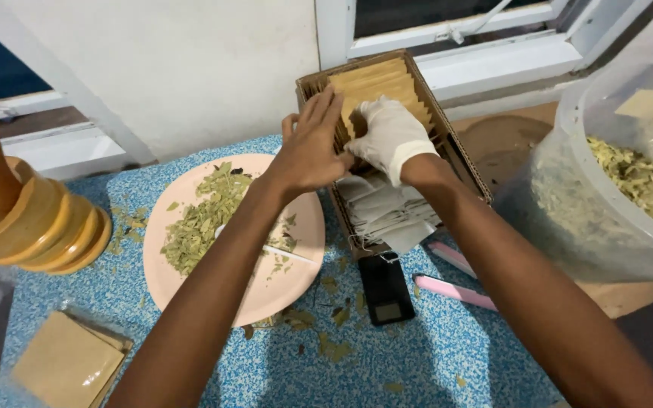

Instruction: Filling small paper bags with loose tea leaves using a spoon and sealing them with a handheld heat sealer.

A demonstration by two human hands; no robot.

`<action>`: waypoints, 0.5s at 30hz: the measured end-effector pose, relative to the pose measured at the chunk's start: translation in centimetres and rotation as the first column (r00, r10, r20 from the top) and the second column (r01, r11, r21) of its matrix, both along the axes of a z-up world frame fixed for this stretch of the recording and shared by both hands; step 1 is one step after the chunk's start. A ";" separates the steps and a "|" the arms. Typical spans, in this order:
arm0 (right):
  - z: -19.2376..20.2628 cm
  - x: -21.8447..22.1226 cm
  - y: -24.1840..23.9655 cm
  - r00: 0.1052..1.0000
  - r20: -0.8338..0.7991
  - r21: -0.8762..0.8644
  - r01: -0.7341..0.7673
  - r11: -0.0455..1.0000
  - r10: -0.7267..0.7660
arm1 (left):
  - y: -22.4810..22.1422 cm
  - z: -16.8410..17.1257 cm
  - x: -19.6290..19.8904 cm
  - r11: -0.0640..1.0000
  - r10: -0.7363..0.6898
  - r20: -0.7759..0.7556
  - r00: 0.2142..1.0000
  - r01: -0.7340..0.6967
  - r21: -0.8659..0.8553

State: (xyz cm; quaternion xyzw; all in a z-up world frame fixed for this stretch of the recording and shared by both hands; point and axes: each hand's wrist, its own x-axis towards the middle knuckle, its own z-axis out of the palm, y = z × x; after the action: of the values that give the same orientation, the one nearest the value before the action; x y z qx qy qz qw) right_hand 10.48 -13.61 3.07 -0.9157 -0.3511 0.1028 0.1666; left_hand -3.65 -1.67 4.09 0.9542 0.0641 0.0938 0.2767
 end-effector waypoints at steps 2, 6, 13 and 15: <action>-0.4 0.4 -0.1 1.000 -0.014 0.013 -0.018 1.000 0.018 | 0.1 -0.4 0.1 0.989 -0.005 -0.088 0.996 0.018 0.147; -0.3 0.1 -0.9 1.000 0.002 0.042 -0.031 0.999 0.031 | 0.2 -1.4 1.3 0.957 0.038 -0.054 0.998 -0.021 0.290; 4.3 -2.5 -5.3 0.999 0.014 0.099 -0.050 0.994 0.049 | 0.2 -3.7 3.6 0.868 0.121 -0.048 0.991 -0.082 0.490; 4.8 -2.7 -6.4 0.999 0.010 0.067 -0.043 0.997 0.043 | 0.2 -3.9 3.8 0.869 0.115 -0.049 0.992 -0.076 0.489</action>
State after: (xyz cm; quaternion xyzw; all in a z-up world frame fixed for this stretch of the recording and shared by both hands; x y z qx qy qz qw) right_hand 7.82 -20.03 7.83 -0.9022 -0.3746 0.0908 0.1935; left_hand 0.13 -1.45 0.18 0.9916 0.0960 0.0839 0.0208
